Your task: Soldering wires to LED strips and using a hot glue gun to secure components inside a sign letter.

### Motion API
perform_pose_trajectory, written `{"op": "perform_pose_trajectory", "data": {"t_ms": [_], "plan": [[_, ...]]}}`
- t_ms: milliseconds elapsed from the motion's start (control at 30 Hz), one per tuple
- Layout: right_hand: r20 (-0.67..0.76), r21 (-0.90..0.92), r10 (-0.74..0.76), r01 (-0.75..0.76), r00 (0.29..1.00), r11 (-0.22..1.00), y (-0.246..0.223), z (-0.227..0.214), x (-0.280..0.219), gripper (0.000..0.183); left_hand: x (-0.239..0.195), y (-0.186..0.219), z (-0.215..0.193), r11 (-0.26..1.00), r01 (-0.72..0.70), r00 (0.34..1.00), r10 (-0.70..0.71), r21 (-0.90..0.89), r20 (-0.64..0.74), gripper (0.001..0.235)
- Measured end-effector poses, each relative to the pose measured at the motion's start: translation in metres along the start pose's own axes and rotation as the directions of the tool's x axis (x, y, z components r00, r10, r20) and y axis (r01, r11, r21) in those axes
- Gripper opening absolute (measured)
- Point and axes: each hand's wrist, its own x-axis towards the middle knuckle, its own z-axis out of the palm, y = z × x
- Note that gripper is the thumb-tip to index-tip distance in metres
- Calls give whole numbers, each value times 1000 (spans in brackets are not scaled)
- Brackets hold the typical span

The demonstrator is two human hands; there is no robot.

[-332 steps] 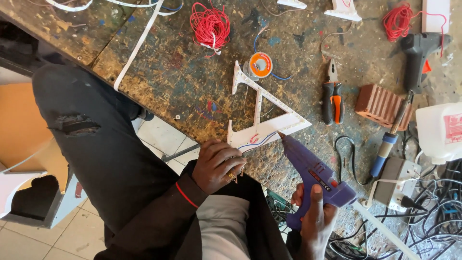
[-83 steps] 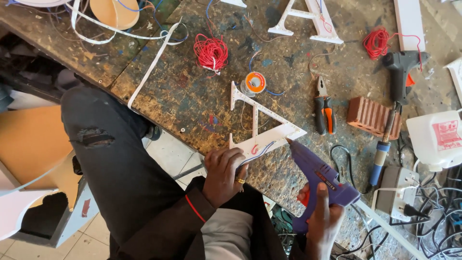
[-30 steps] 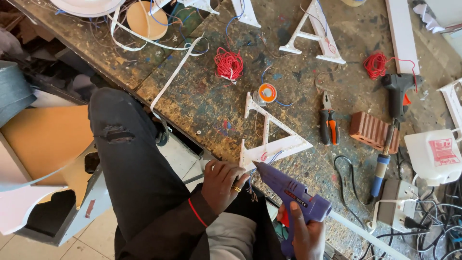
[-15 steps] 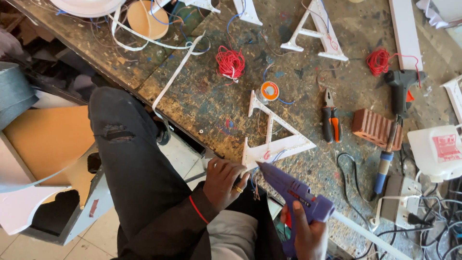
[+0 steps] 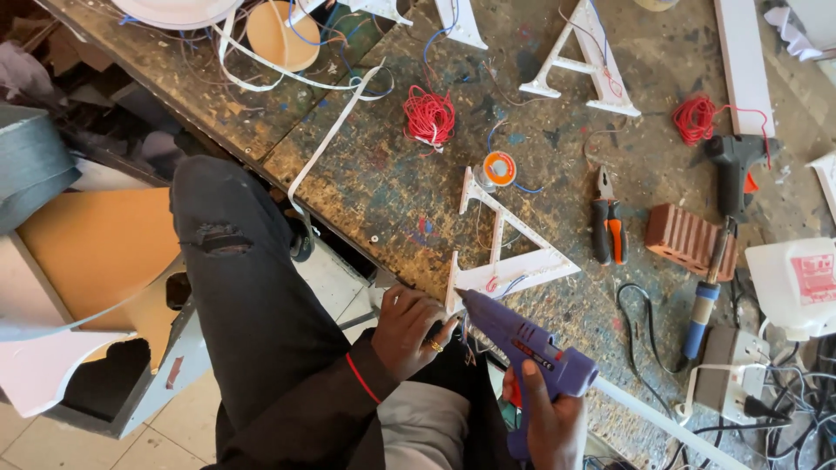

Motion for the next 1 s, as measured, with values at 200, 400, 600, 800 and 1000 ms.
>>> {"op": "perform_pose_trajectory", "data": {"t_ms": [200,400,600,800,1000], "plan": [[-65,18,2,-1,998,1000,-2,1,1,41,-1,0,0,1000,-5,1000,5,4,-19,28],[-120,79,-88,98,989,992,-18,-8,-1,56,2,4,-2,1000,-20,999,20,17,-30,21],[-192,516,-197,270,961,813,6,-29,9,83,0,10,0,999,-32,999,32,-23,-7,33],[-140,230,-217,245,966,942,-15,-37,17,88,-13,9,12,986,44,998,-36,-158,55,27],[-70,57,-36,40,997,998,28,-45,31,46,-23,12,21,972,57,994,-34,-230,103,33]]}}
